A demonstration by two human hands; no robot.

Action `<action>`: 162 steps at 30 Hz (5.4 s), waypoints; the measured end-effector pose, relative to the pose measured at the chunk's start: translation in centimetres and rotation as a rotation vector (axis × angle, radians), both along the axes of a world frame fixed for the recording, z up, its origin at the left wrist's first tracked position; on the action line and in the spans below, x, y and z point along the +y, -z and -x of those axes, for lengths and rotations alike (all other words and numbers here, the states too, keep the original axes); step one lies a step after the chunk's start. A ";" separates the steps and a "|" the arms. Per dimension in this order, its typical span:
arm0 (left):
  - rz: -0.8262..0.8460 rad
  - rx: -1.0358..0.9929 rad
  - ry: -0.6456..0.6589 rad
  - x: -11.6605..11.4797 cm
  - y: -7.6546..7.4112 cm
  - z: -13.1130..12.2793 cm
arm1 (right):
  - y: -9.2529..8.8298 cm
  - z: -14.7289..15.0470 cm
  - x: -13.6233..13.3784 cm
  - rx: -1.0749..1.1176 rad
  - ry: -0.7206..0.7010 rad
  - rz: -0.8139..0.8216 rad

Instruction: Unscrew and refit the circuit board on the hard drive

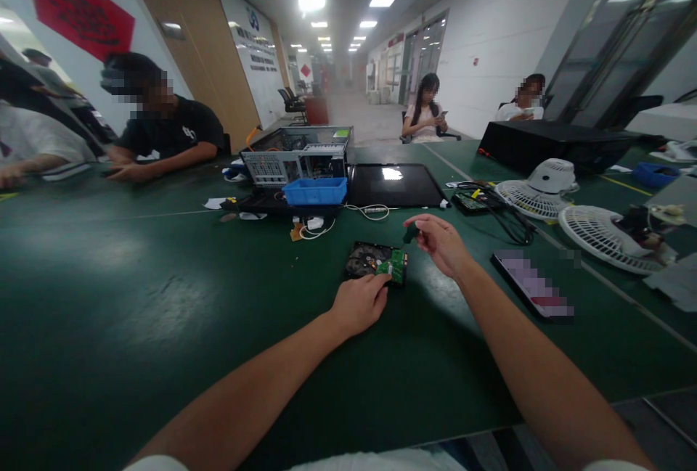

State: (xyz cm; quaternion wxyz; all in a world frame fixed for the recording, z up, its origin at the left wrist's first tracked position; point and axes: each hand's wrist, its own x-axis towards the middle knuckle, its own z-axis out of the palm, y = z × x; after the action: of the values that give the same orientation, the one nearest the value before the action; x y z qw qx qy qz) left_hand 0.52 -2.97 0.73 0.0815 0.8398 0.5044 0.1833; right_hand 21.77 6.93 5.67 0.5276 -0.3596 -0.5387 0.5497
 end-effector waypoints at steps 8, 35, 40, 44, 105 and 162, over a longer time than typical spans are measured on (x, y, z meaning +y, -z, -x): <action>-0.010 0.009 -0.015 0.0 0.3 -0.1 | -0.1 0.2 -0.3 0.092 -0.047 0.065; 0.087 -0.019 -0.190 0.3 0.2 -0.2 | 0.3 0.0 0.3 0.080 0.023 0.039; 0.128 0.002 -0.188 0.3 0.0 -0.2 | 0.3 0.0 0.3 0.088 0.042 0.039; 0.145 0.021 -0.176 0.3 -0.2 -0.2 | 0.2 0.2 0.1 0.134 0.010 0.072; 0.022 0.018 -0.091 0.1 0.1 -0.3 | -0.4 1.0 -0.8 -0.214 0.056 -0.096; 0.023 0.031 -0.107 0.3 0.5 -0.3 | 0.8 -0.1 0.7 0.096 0.094 0.018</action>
State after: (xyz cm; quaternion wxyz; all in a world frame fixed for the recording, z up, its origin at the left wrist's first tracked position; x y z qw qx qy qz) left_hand 0.80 -2.70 0.27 0.0736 0.8134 0.5519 0.1683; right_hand 21.86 7.61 4.92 0.5747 -0.3626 -0.4902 0.5458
